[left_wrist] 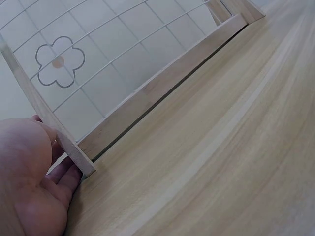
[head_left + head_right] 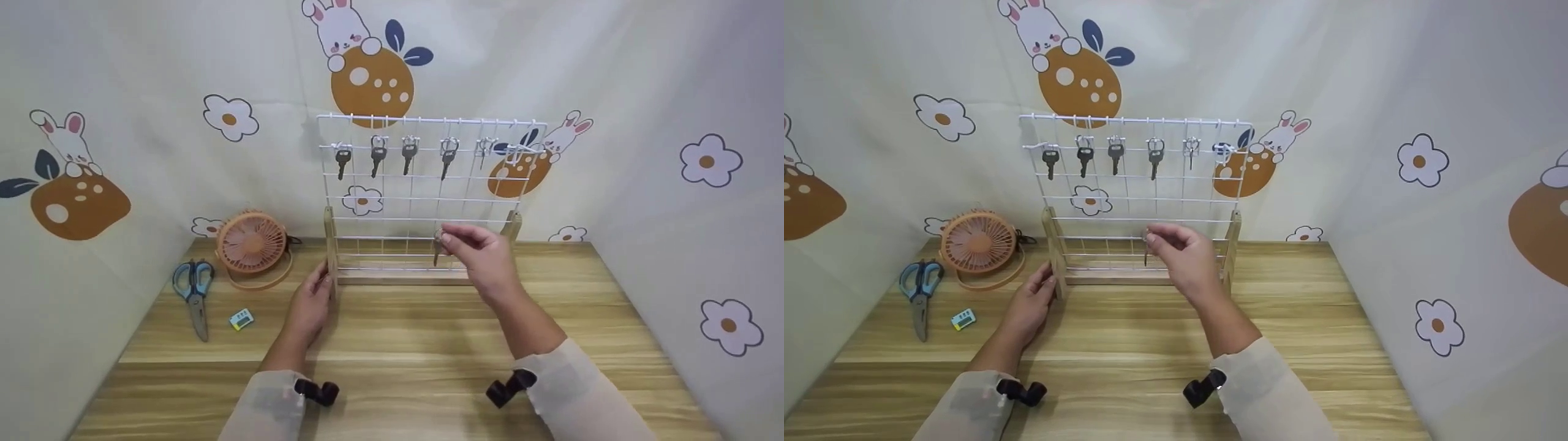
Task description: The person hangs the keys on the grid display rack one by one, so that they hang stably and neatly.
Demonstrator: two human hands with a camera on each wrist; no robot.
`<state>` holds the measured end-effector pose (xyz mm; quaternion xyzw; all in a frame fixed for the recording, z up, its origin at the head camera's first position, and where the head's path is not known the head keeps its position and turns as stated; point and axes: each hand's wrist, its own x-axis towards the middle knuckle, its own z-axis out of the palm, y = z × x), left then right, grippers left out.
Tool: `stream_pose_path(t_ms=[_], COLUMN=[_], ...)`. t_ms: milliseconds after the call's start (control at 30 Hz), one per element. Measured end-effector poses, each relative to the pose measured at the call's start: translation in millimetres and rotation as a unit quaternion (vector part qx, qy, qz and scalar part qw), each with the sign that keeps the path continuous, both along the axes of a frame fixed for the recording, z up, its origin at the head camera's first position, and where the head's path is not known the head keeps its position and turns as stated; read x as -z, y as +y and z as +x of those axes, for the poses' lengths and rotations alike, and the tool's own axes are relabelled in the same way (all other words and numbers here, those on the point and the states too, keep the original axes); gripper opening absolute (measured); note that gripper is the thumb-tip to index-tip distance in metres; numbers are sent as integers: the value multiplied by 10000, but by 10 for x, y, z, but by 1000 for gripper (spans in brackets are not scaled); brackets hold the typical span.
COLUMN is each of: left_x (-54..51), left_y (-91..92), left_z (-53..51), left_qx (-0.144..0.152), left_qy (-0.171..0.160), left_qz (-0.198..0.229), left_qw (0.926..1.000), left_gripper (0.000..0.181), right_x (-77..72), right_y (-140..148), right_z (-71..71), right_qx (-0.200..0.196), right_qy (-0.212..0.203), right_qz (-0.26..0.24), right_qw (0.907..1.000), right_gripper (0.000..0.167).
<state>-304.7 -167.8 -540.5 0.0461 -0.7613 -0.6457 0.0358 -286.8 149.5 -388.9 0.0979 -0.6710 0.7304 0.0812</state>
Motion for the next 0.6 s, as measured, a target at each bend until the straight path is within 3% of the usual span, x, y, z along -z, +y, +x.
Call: stream_pose_path(t_ms=[267,467,600], left_x=[-17,-25,-6], left_y=[-12,-13,-16], left_z=[13,4,3], left_qx=[17,18,-3], left_qy=[-106,-145,-124], left_qz=[-172,-182,-155], left_qw=[9998,9997,9998], left_gripper=[54,55,54], right_x=[-571,-964,-1116], right_y=[469,674,730], right_z=[156,172,129], right_qx=[800,1046,971], right_qy=[619,760,807], right_qz=[-678,-2169,-2520], right_qw=[9926,9676,9594], right_gripper=[19,28,31])
